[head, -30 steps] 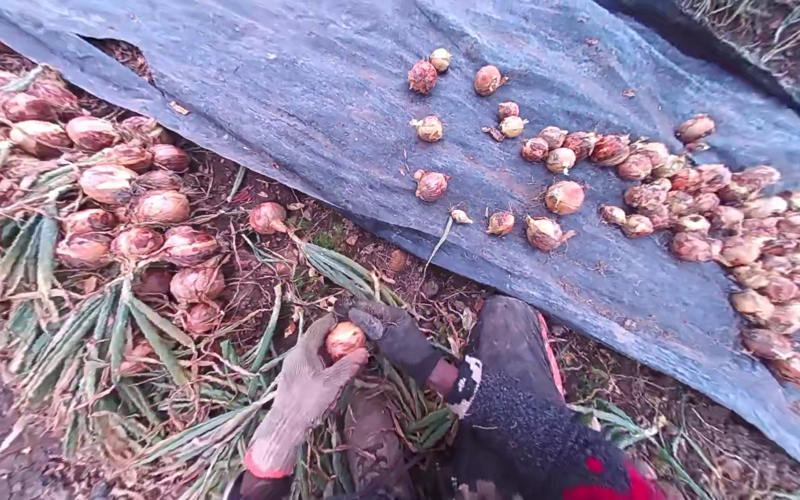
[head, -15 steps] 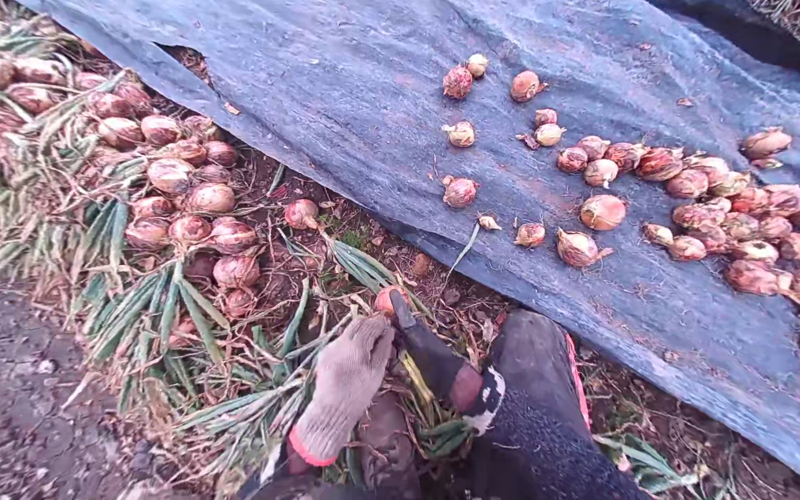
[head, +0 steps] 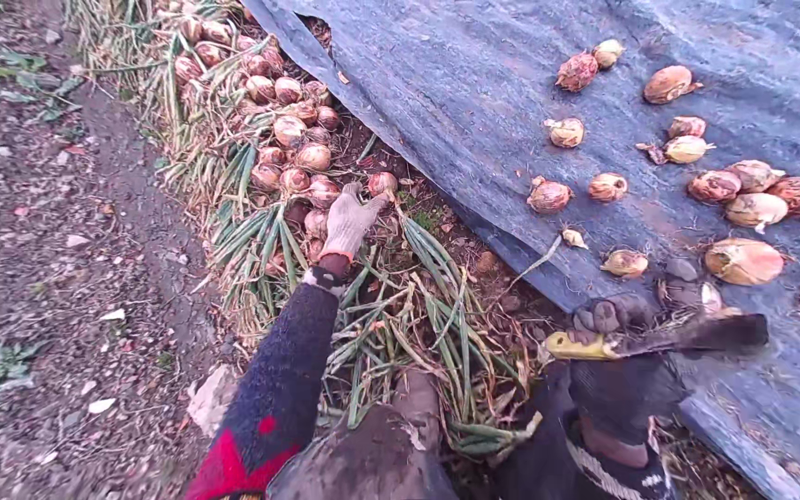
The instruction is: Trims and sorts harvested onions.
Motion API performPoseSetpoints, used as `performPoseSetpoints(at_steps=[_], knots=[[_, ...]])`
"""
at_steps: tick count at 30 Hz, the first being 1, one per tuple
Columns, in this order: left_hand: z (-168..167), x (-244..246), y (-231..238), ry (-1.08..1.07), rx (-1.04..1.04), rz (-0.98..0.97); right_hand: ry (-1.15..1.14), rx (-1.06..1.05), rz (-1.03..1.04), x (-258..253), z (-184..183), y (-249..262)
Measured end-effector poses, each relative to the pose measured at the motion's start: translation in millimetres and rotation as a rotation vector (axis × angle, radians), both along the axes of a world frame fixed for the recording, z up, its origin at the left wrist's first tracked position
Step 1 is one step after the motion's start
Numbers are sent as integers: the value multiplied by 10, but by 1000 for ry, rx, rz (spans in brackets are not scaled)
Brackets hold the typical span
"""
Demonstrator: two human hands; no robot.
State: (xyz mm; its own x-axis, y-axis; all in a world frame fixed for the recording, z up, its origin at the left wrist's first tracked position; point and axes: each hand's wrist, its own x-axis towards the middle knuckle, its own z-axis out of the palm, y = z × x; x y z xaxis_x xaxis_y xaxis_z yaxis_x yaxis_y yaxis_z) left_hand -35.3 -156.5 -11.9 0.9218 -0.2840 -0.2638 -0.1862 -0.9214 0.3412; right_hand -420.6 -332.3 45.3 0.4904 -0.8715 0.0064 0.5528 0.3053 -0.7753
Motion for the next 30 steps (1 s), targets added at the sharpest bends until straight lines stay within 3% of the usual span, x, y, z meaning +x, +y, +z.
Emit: performPoseSetpoints(at_steps=[4,7,11,17,20,23,26,30], knots=[[-657,148,-366,-14,-13,104,710,136,426,334,-366,275],[-880,190,-418,27,-220,203,942,-21,555,380,-638,367],[-919,210,8,328,-720,203,925,-99,484,483,-758,418],[-97,-701,479,689,-1009,51,896,-180,585,705,-692,646],[260,-1224,633,883,-884,-2,797,-189,666,736,-685,803],[425,-1530,783,836,-630,-251,659,-99,663,746,-624,931],[493,-1604,916,858,-602,-342,639,-118,666,704,-638,979],[497,-1805,888,518,-493,-363,577,-85,672,695,-616,1036]])
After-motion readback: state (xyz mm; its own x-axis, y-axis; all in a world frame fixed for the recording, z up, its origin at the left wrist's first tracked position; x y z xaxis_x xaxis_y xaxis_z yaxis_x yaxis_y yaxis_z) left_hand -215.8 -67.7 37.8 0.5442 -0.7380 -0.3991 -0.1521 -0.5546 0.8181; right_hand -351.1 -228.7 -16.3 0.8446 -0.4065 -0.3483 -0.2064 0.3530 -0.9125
